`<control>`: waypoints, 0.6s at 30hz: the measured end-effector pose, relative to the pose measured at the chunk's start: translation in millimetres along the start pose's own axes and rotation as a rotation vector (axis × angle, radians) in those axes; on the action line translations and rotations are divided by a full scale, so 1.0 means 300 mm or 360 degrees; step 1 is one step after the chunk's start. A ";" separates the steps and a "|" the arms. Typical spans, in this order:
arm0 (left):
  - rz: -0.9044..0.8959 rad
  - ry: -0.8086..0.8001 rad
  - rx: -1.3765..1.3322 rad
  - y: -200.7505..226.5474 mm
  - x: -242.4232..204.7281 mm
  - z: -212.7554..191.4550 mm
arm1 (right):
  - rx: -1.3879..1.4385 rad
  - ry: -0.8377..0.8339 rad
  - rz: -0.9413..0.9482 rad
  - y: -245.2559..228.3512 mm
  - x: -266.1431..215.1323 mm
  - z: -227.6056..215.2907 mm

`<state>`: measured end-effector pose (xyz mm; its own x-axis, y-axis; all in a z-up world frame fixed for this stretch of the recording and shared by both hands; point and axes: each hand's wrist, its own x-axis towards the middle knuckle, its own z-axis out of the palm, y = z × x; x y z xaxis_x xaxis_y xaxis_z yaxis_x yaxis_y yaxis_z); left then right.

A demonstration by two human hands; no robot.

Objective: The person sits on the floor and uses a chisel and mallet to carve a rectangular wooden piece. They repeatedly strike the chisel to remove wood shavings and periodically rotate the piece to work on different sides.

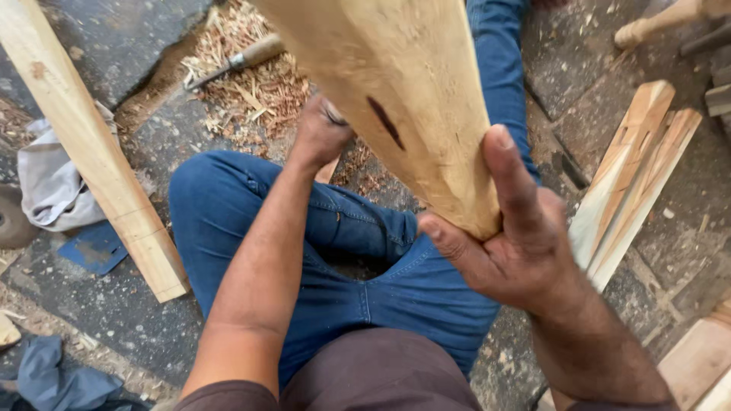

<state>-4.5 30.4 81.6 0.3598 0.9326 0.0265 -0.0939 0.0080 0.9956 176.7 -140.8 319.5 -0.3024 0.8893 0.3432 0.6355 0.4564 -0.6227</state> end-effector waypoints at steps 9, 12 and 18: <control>0.0047 -0.0035 0.0429 -0.193 -0.023 -0.010 | -0.0233 -0.0334 0.0590 0.048 0.095 0.144; 0.0233 -0.0149 0.0468 -0.273 -0.072 0.011 | -0.0125 0.0029 0.0197 0.008 -0.010 0.125; -0.0086 -0.0050 0.0195 -0.225 -0.079 -0.017 | -0.0234 -0.0301 0.0763 0.123 -0.042 0.199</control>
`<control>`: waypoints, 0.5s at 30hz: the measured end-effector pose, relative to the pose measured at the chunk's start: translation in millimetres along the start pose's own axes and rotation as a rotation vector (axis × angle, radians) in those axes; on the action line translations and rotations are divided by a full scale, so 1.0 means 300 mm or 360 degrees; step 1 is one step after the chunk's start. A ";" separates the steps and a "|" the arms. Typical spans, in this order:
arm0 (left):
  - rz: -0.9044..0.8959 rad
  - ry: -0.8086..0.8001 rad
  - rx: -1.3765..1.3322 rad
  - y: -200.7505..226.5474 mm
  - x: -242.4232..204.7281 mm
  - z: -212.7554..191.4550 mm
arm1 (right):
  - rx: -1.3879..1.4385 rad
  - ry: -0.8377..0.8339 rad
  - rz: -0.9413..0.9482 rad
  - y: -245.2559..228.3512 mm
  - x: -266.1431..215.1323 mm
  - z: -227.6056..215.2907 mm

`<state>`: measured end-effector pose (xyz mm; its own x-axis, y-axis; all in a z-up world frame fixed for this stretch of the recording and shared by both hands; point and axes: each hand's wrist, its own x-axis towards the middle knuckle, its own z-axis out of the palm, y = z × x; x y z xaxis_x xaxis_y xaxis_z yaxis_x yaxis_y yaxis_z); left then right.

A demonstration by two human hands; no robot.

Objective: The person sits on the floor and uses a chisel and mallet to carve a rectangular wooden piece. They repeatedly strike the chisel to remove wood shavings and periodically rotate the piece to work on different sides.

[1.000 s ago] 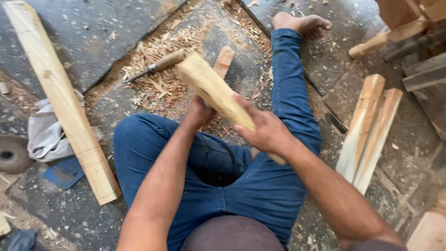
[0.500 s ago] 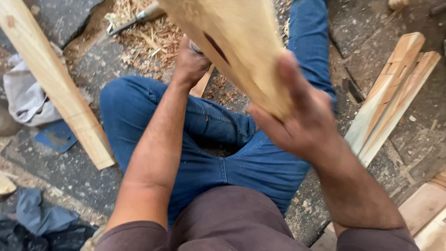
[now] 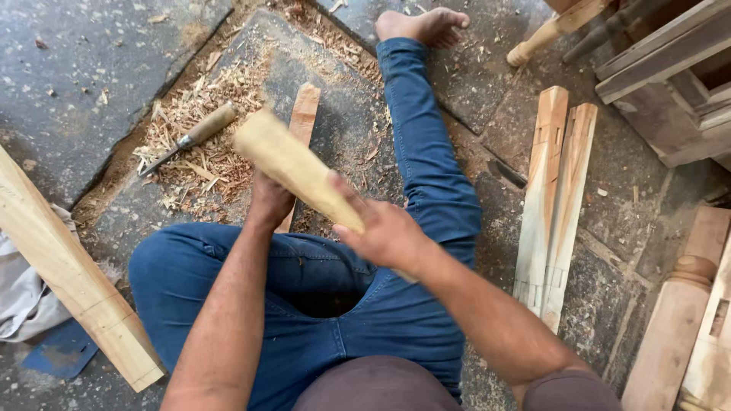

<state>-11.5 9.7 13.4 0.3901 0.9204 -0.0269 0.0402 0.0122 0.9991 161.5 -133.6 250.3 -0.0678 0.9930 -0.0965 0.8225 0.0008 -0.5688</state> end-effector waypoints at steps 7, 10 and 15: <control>-0.0030 -0.0049 0.0011 0.087 0.036 0.028 | 0.0498 0.0284 -0.0159 0.043 -0.167 -0.062; 0.0005 -0.0057 0.0027 0.062 0.021 -0.010 | 0.0504 0.0405 -0.0417 0.038 -0.182 -0.054; 0.0131 -0.0019 -0.0007 0.111 0.077 0.021 | 0.0035 0.0078 -0.0105 0.062 -0.074 -0.041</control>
<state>4.5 28.8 45.9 0.4028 0.9136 0.0552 0.0037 -0.0619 0.9981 185.2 -154.0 252.0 -0.0930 0.9955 -0.0185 0.8046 0.0642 -0.5903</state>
